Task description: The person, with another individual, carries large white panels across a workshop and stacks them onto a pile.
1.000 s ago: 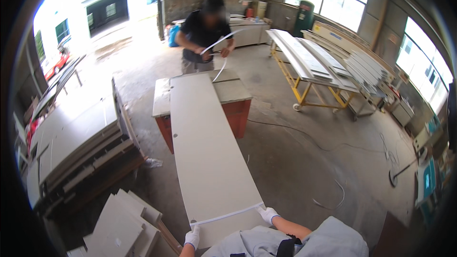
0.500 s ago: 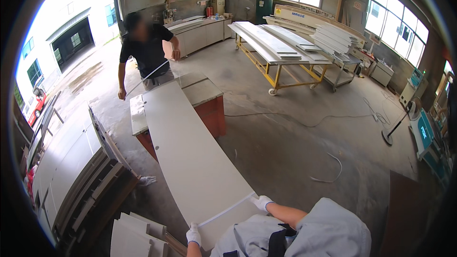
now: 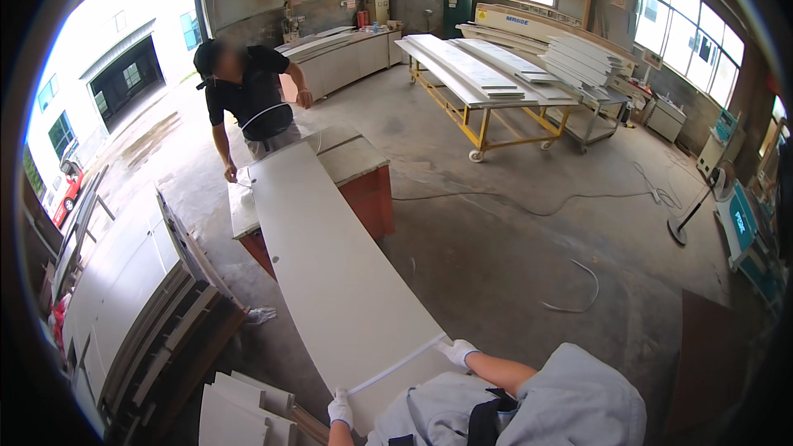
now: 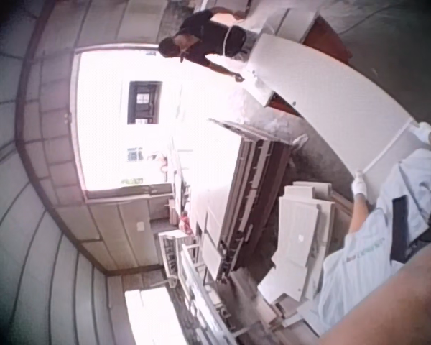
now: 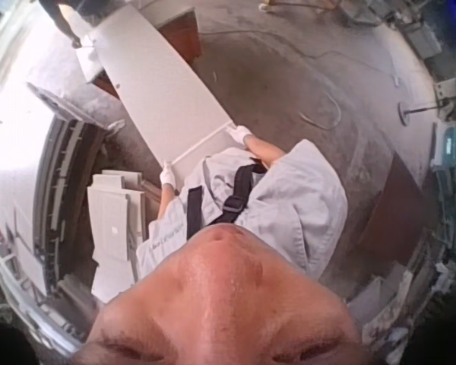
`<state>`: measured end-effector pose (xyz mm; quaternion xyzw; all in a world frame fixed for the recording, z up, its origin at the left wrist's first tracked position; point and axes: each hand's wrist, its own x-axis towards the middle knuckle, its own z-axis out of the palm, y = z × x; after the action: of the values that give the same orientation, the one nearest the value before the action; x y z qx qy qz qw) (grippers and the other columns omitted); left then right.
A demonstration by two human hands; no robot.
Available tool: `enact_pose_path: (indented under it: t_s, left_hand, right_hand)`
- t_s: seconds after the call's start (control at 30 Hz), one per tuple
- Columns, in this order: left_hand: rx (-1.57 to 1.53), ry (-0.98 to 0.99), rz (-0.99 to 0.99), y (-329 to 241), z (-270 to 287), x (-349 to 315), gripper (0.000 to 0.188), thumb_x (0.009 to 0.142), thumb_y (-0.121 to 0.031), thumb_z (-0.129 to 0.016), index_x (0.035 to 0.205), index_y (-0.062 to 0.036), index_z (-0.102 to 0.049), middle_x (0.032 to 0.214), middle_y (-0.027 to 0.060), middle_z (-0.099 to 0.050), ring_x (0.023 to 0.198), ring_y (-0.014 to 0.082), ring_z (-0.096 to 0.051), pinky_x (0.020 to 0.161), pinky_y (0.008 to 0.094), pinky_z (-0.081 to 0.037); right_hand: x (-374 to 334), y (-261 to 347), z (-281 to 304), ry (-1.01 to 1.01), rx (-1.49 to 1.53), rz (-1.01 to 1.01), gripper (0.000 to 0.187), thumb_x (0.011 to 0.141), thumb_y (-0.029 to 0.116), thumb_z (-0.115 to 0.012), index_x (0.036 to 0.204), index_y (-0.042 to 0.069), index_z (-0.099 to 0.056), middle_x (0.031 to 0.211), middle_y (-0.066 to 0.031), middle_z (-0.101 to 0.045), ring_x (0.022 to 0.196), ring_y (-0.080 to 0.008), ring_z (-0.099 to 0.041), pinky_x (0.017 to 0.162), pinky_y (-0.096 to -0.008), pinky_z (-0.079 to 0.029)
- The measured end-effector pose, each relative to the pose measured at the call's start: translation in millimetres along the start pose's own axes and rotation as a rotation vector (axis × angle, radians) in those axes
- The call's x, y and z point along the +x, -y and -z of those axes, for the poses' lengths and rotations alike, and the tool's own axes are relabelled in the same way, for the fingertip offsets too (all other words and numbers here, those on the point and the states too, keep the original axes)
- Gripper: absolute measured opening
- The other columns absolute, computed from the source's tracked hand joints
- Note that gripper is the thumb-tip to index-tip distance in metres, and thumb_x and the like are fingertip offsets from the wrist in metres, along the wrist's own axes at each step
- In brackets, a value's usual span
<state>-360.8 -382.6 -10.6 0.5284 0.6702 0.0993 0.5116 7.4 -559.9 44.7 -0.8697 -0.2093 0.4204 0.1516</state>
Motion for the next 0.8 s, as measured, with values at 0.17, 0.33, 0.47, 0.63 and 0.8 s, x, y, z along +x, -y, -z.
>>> enact_pose_path:
  t_s: [0.17, 0.33, 0.47, 0.63, 0.8]
  left_hand:
    - [-0.018, 0.007, -0.03, -17.8, 4.0, -19.7, 0.076, 0.094, -0.064, -0.045, 0.106, 0.0079, -0.069, 0.093, 0.0196, -0.069, 0.088, 0.0277, -0.063, 0.081, 0.0405, -0.048]
    - [0.042, 0.012, 0.008, -3.2, 0.6, -3.6, 0.077, 0.095, -0.063, -0.044, 0.104, 0.0093, -0.068, 0.092, 0.0215, -0.069, 0.087, 0.03, -0.063, 0.081, 0.0417, -0.047]
    - [0.043, 0.003, 0.001, -0.2, 1.7, -3.9, 0.078, 0.094, -0.064, -0.045, 0.103, 0.0099, -0.068, 0.092, 0.0219, -0.069, 0.086, 0.0308, -0.063, 0.08, 0.0422, -0.047]
    - [0.029, 0.022, 0.022, -8.0, -1.1, -6.9, 0.079, 0.094, -0.066, -0.045, 0.105, 0.0091, -0.068, 0.094, 0.0217, -0.069, 0.088, 0.0311, -0.063, 0.081, 0.042, -0.048]
    - [0.024, 0.008, 0.007, -6.7, 2.0, -10.0, 0.079, 0.094, -0.066, -0.045, 0.105, 0.0086, -0.068, 0.094, 0.0212, -0.069, 0.088, 0.0303, -0.063, 0.081, 0.0415, -0.048]
  right_hand:
    - [-2.6, -1.7, -0.4, -0.033, 0.03, 0.0, 0.096, 0.082, 0.077, -0.049, 0.122, -0.011, -0.061, 0.125, -0.0344, -0.058, 0.123, -0.0443, -0.055, 0.101, -0.0448, -0.045]
    - [-0.6, -4.8, -2.9, -0.054, 0.01, 0.004, 0.099, 0.082, 0.079, -0.047, 0.123, -0.01, -0.06, 0.126, -0.0336, -0.058, 0.123, -0.0438, -0.054, 0.102, -0.0445, -0.044]
    - [-7.1, 2.3, 3.1, -0.017, 0.0, -0.013, 0.099, 0.082, 0.08, -0.045, 0.124, -0.008, -0.061, 0.129, -0.0322, -0.057, 0.125, -0.0424, -0.053, 0.103, -0.0443, -0.044]
    - [-1.7, -5.8, 2.2, -0.037, -0.007, -0.023, 0.099, 0.082, 0.081, -0.044, 0.124, -0.008, -0.061, 0.129, -0.032, -0.057, 0.125, -0.0422, -0.054, 0.103, -0.0444, -0.044]
    - [-2.5, -0.2, 2.5, -0.005, -0.02, -0.025, 0.1, 0.082, 0.081, -0.044, 0.126, -0.008, -0.06, 0.13, -0.0318, -0.056, 0.125, -0.042, -0.054, 0.103, -0.0442, -0.043]
